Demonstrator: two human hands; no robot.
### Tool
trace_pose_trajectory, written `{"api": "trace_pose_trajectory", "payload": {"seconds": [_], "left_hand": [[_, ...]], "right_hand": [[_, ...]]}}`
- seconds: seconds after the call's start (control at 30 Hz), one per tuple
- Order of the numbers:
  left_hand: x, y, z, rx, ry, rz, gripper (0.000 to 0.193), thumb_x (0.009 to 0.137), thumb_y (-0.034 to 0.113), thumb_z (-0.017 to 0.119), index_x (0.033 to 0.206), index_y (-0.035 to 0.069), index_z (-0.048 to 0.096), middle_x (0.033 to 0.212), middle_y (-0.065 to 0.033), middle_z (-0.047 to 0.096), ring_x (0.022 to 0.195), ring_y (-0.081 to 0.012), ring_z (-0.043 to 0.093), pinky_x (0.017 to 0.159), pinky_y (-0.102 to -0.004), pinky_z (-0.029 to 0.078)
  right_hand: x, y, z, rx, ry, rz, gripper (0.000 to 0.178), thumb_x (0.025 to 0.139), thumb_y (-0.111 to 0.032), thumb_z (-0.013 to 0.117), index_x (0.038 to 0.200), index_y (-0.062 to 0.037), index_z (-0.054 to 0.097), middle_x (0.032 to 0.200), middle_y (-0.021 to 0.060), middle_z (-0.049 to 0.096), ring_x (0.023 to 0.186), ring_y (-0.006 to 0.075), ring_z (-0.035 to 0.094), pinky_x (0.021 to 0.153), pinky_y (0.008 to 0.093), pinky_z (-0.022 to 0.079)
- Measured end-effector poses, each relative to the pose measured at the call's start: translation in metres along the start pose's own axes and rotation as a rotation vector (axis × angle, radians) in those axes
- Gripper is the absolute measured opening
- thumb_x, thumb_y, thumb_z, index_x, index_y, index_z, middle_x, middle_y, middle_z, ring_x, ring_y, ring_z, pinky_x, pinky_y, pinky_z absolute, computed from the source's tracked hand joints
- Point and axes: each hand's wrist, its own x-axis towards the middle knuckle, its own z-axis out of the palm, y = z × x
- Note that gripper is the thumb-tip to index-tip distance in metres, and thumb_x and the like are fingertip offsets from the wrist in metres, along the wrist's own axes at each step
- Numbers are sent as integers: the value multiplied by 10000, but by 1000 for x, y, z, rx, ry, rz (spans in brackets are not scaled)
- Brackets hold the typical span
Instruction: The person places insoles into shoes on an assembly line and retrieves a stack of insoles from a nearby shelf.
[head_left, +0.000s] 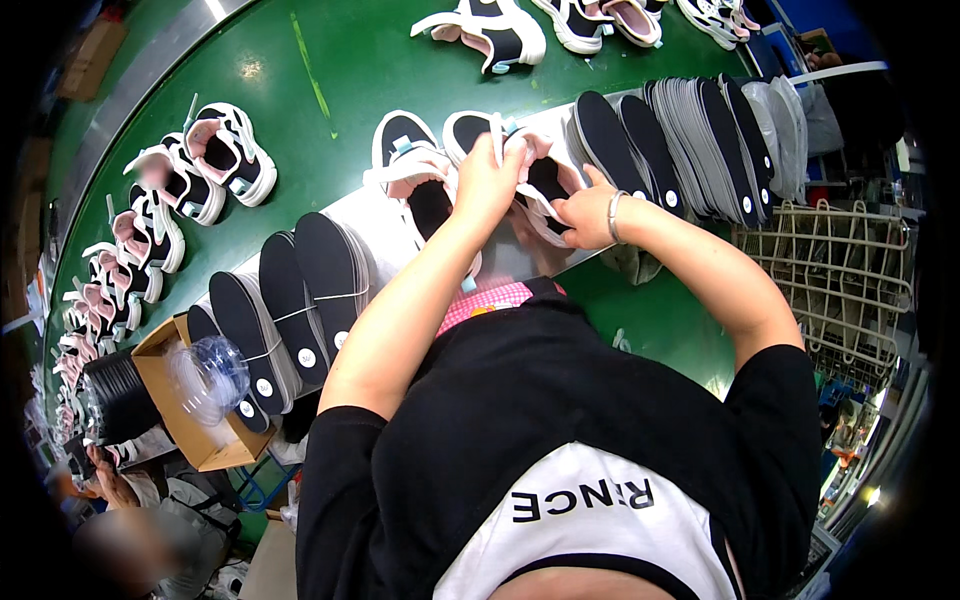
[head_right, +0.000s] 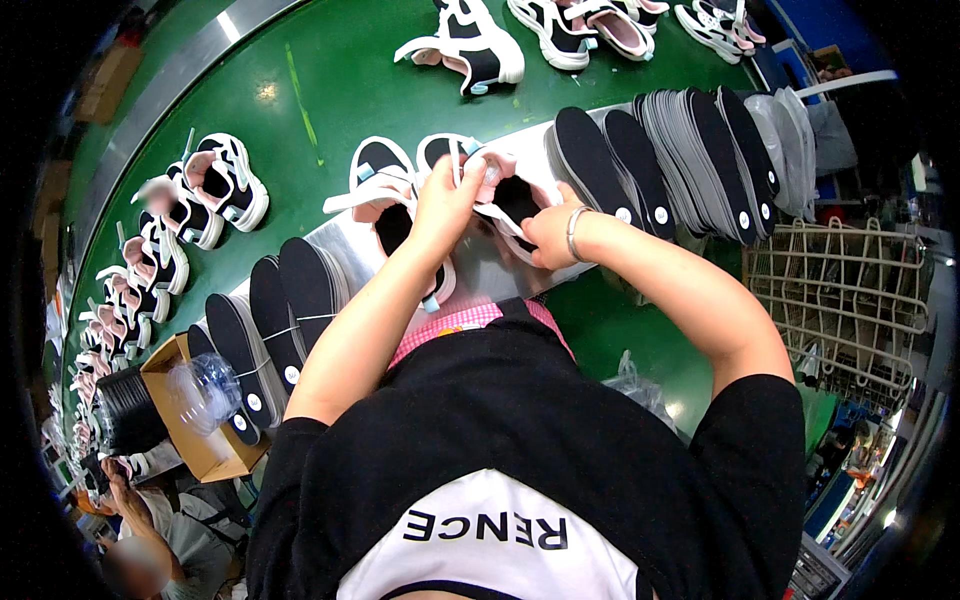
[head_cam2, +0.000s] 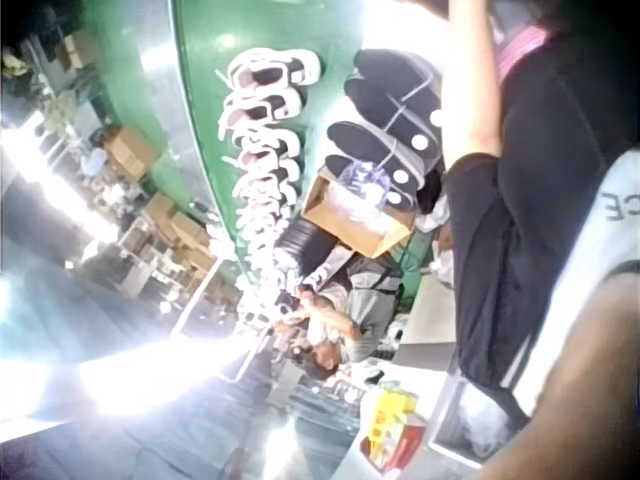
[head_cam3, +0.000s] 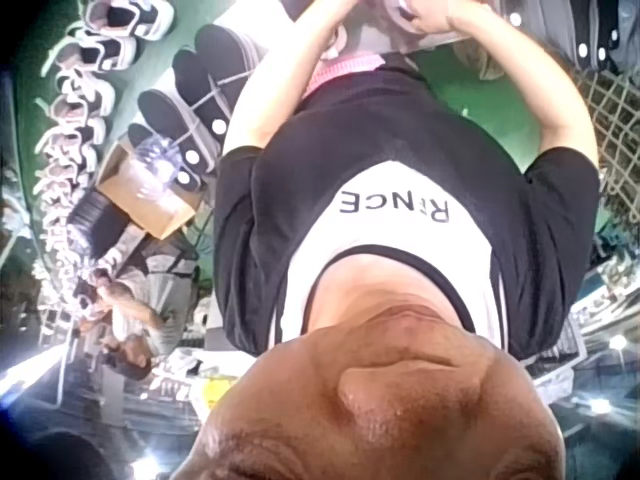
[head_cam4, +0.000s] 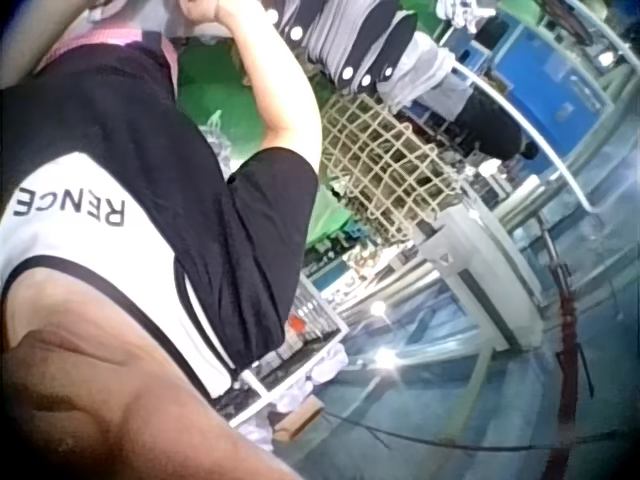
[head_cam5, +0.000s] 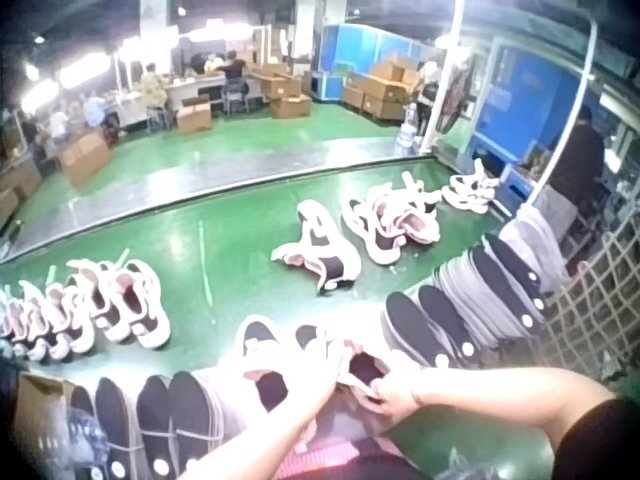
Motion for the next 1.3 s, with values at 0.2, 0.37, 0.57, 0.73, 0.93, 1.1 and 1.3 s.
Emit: {"api": "trace_pose_trajectory", "payload": {"seconds": [0.2,0.37,0.57,0.73,0.93,1.1,1.3], "left_hand": [[6,-7,6,-464,-70,-385,330,855,291,462,810,-25,550,650,-55,561,557,-112,495,537,-240,395],[11,1,8,-597,-97,-506,315,865,292,446,801,2,552,641,-47,551,554,-111,482,537,-230,383],[12,1,6,-597,-114,-518,329,870,289,433,811,-11,554,657,-61,550,571,-106,475,534,-226,379],[13,2,9,-623,-103,-541,295,865,282,451,892,4,543,784,-59,576,665,-123,517,624,-243,411],[16,-4,14,-520,-132,-508,302,862,280,443,866,-3,549,752,-62,575,657,-121,519,607,-249,409],[16,4,17,-520,-132,-501,308,862,286,437,867,-6,535,742,-65,573,642,-123,523,605,-247,414],[14,-2,21,-471,-161,-429,334,866,316,434,897,-5,523,761,-62,577,625,-119,526,594,-235,424]], "right_hand": [[1,6,-23,201,1017,-40,151,762,-148,518,896,-115,579,720,54,561,672,219,555,702,336,405],[33,23,-11,74,1160,-93,136,749,-164,508,877,-140,546,765,57,548,656,233,566,602,339,441],[36,21,-22,83,1013,-55,216,711,-139,509,926,-145,532,755,43,539,641,242,572,548,348,462],[38,28,-10,-39,1176,-149,198,710,-145,506,905,-140,539,740,34,530,621,224,569,533,330,459],[44,34,-9,194,1119,-118,131,726,-169,512,841,-120,550,772,41,547,637,252,564,559,338,456],[38,41,-24,282,978,-65,124,753,-185,532,802,-73,551,772,63,556,732,217,554,630,308,438],[-12,48,-12,1421,581,-415,113,800,-133,530,798,-21,509,758,-39,483,714,48,429,665,204,373]]}}
